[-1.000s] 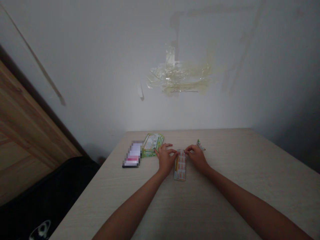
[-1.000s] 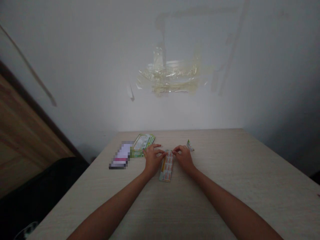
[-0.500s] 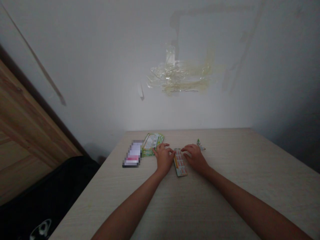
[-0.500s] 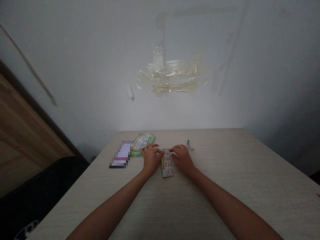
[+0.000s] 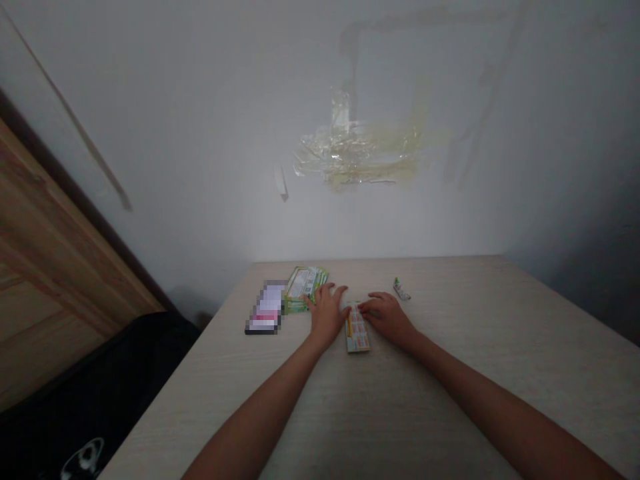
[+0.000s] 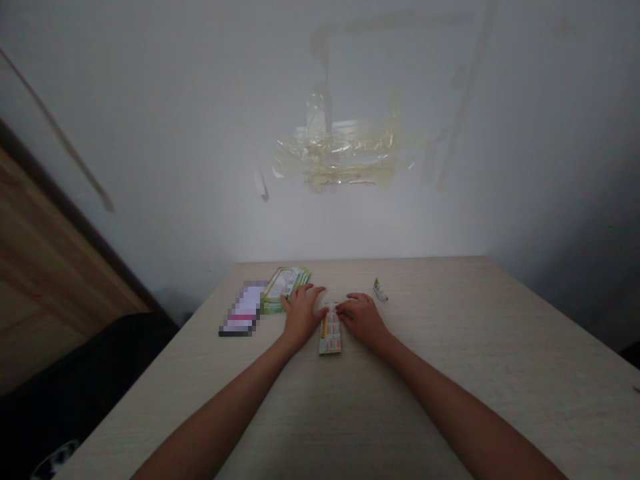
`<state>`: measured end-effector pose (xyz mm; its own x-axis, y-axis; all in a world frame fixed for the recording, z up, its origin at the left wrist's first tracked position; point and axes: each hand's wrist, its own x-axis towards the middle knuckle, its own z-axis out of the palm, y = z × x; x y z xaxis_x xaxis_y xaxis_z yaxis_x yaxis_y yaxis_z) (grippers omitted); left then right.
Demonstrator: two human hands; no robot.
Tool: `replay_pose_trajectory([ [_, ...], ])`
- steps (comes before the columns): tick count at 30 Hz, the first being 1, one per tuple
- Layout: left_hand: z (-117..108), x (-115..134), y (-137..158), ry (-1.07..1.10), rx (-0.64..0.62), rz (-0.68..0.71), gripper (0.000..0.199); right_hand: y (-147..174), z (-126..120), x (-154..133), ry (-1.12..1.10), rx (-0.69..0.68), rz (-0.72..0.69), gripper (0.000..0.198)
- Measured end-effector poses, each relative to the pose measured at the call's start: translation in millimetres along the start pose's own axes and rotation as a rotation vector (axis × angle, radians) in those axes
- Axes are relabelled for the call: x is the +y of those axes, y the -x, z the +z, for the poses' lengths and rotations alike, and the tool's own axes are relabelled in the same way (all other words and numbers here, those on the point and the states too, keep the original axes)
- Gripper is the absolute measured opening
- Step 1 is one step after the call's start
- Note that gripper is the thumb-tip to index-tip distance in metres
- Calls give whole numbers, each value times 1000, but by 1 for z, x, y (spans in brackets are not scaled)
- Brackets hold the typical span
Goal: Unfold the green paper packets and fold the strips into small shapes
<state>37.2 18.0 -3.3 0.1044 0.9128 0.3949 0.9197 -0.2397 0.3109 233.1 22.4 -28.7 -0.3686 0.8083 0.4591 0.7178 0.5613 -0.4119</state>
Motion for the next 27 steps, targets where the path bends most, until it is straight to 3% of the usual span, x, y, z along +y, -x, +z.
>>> replay_pose_trajectory([
  [4,-1,-4,0,-64,-89,148,19,-1,0,0,-54,-6,28,23],
  [11,-8,-8,0,-66,-204,118,29,0,-9,-2,-347,35,166,14],
  [15,-12,-10,0,-60,-242,106,43,3,-9,-4,-530,11,252,21],
  [27,-18,-5,1,-88,-289,88,47,-3,-7,-2,-342,47,277,20],
])
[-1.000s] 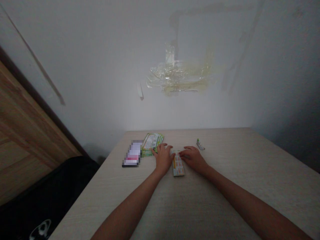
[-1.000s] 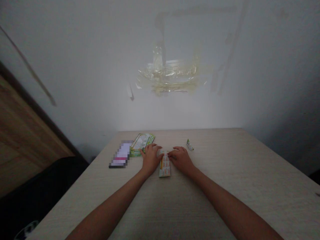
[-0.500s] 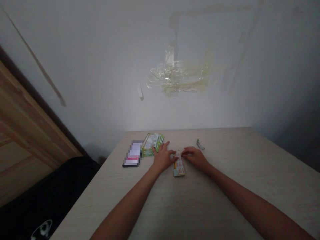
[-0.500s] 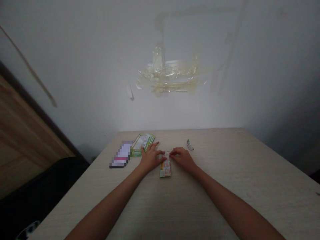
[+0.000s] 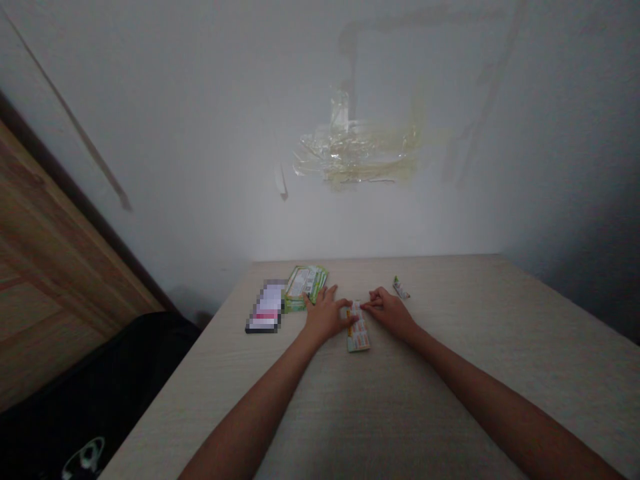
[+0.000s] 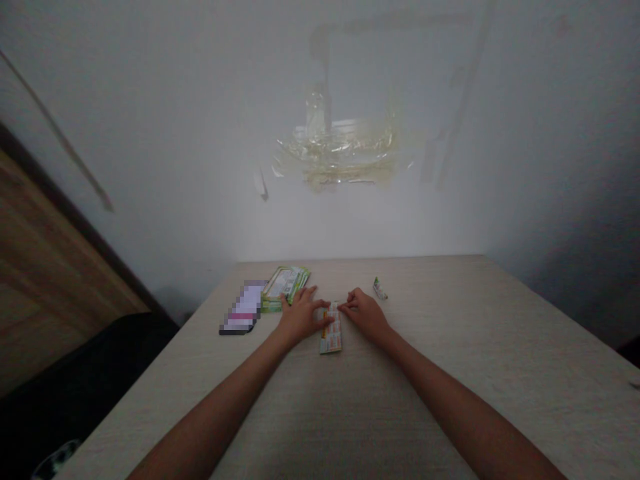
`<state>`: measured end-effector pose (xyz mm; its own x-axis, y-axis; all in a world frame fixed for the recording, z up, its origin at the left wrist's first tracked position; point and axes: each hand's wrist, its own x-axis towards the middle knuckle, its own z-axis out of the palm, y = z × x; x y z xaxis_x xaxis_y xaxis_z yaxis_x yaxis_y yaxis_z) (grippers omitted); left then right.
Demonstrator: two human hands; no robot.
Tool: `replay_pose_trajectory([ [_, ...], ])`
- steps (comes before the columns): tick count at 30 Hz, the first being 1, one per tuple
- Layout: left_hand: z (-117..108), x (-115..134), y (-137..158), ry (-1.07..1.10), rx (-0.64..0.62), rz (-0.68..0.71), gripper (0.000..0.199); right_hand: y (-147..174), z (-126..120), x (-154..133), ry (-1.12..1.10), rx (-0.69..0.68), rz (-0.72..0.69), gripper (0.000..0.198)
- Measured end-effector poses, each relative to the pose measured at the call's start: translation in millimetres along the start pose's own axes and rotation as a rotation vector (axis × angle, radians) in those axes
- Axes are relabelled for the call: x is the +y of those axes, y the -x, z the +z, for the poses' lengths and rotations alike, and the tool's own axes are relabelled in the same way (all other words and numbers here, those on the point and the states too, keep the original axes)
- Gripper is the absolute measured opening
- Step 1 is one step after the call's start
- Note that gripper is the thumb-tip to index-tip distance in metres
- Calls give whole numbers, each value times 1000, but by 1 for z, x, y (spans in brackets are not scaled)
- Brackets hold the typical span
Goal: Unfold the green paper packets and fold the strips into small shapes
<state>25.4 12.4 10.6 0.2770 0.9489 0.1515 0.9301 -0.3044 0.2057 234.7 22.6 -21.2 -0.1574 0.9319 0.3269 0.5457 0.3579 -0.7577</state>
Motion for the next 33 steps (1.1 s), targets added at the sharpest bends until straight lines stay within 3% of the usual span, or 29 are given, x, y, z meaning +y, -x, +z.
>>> replay_pose_trajectory([
  [8,2,-3,-2,4,-3,26,45,-6,1,-1,122,22,-23,16],
  [22,2,-2,-1,0,13,12,44,-11,10,6,107,50,-20,9],
  [27,7,-3,-5,-14,85,11,41,-11,8,9,36,49,-59,10],
  [33,4,-1,-8,-22,83,11,43,-11,9,10,111,30,-131,15],
])
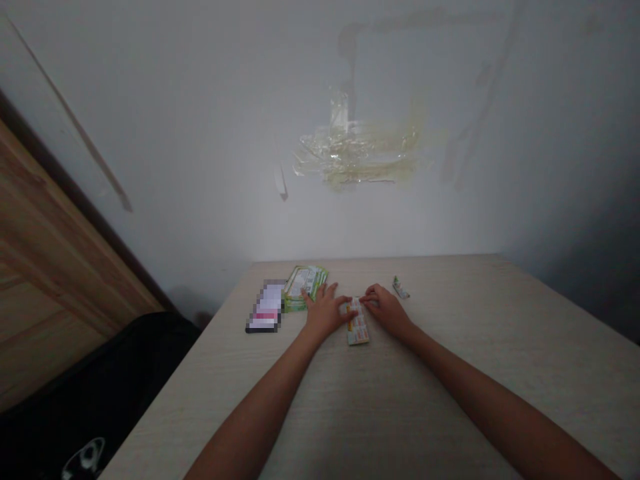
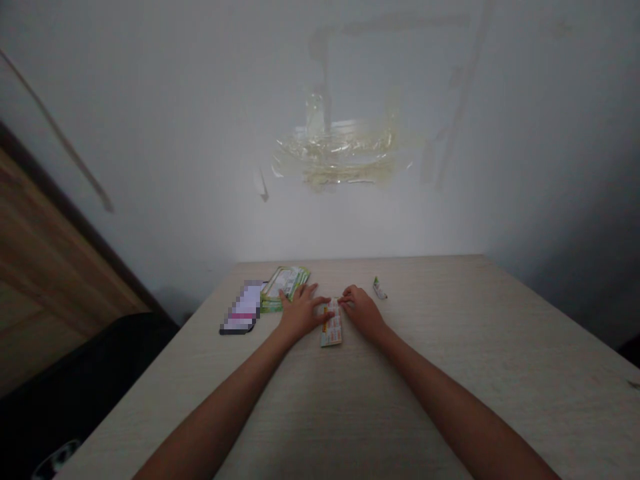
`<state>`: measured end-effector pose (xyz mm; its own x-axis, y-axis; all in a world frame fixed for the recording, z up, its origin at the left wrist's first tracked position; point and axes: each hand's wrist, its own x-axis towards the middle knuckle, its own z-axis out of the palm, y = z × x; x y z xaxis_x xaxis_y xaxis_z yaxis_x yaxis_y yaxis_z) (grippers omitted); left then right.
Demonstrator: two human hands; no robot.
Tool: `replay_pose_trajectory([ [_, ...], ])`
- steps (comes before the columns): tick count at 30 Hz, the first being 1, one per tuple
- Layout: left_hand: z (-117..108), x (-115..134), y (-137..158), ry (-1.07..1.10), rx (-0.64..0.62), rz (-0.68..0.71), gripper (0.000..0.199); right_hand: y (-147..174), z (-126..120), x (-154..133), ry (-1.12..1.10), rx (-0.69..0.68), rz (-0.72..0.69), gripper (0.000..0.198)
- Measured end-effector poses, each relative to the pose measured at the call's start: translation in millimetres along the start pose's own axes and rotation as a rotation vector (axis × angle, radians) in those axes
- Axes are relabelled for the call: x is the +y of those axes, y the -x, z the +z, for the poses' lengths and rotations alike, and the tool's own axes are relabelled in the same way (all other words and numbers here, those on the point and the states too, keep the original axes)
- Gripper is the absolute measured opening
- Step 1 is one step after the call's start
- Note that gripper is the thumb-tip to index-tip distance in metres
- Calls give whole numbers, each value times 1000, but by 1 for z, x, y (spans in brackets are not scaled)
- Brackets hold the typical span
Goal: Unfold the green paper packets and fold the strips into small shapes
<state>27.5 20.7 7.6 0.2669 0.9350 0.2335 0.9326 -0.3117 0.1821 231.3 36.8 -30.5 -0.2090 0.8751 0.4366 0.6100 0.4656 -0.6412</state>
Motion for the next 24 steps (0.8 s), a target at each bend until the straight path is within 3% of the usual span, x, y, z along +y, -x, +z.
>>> replay_pose_trajectory([
  [8,2,-1,0,0,10,-13,45,1,-3,-8,119,16,-99,13],
  [17,4,-1,0,-13,22,-9,46,8,-11,-16,53,-38,-173,16],
  [24,6,-2,1,-23,27,0,48,9,-8,-10,-64,-67,-77,18],
])
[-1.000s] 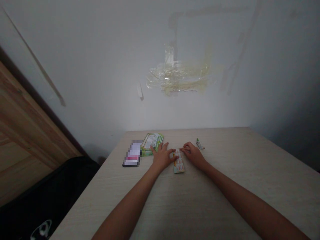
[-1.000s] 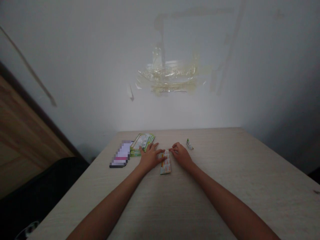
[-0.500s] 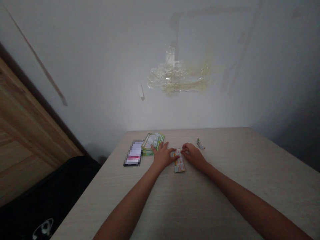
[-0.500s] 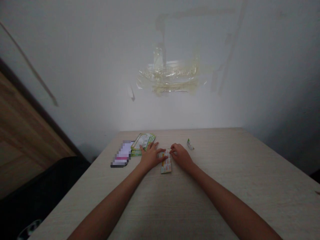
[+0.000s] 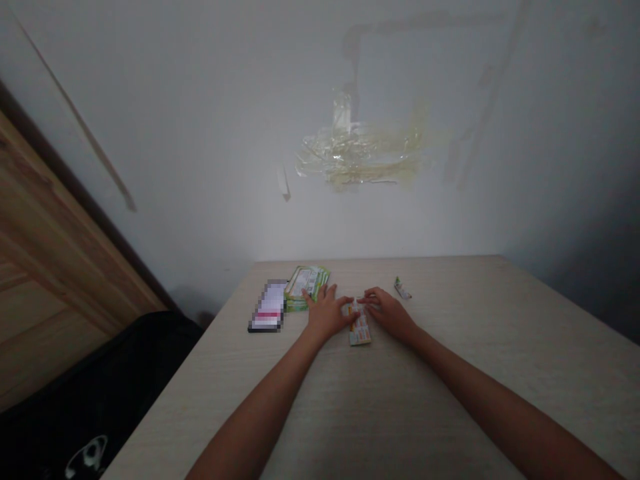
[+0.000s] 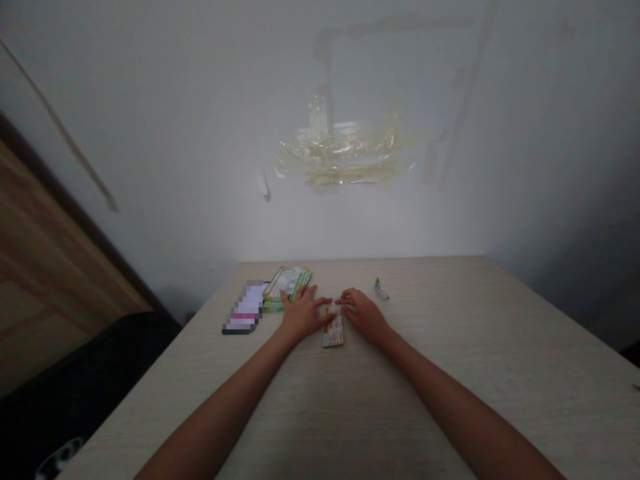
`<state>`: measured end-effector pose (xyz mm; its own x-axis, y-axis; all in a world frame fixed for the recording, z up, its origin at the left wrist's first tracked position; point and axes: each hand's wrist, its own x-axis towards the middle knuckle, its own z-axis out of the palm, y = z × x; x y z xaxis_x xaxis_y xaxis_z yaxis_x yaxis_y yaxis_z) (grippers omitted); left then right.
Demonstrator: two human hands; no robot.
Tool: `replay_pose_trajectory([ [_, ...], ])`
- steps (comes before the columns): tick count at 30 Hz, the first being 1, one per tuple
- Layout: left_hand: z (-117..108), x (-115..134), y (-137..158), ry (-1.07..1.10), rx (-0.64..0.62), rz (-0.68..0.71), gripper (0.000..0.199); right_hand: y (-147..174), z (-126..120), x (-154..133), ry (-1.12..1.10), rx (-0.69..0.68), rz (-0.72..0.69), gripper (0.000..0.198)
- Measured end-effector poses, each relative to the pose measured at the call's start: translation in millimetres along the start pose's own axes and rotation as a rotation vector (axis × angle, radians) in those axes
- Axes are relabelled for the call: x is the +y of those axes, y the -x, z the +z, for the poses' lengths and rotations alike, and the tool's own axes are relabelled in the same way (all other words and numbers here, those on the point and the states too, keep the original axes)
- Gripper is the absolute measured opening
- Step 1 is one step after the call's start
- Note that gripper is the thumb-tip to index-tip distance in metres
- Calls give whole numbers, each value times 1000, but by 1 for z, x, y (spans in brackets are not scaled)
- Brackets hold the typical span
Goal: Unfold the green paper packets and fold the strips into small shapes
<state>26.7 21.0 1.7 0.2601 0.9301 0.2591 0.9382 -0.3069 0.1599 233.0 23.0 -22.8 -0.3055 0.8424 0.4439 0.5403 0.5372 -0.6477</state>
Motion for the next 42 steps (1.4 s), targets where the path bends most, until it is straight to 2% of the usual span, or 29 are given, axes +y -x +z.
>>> replay_pose_trajectory([
  [5,2,-1,0,-26,-17,4,50,-3,3,4,-55,-76,76,21],
  [10,0,-1,0,-47,-35,-12,53,-2,0,3,-3,-35,91,18],
  [18,-3,2,0,-37,-51,-35,54,1,-6,1,126,36,-87,9],
  [25,-4,3,0,-48,-56,-43,55,1,-13,-6,119,-13,-229,10],
  [36,-1,1,1,-58,-46,-37,54,4,-16,-6,16,-76,-253,10],
  [42,4,-2,0,-46,-6,-19,53,7,-17,-10,39,-75,-206,11],
])
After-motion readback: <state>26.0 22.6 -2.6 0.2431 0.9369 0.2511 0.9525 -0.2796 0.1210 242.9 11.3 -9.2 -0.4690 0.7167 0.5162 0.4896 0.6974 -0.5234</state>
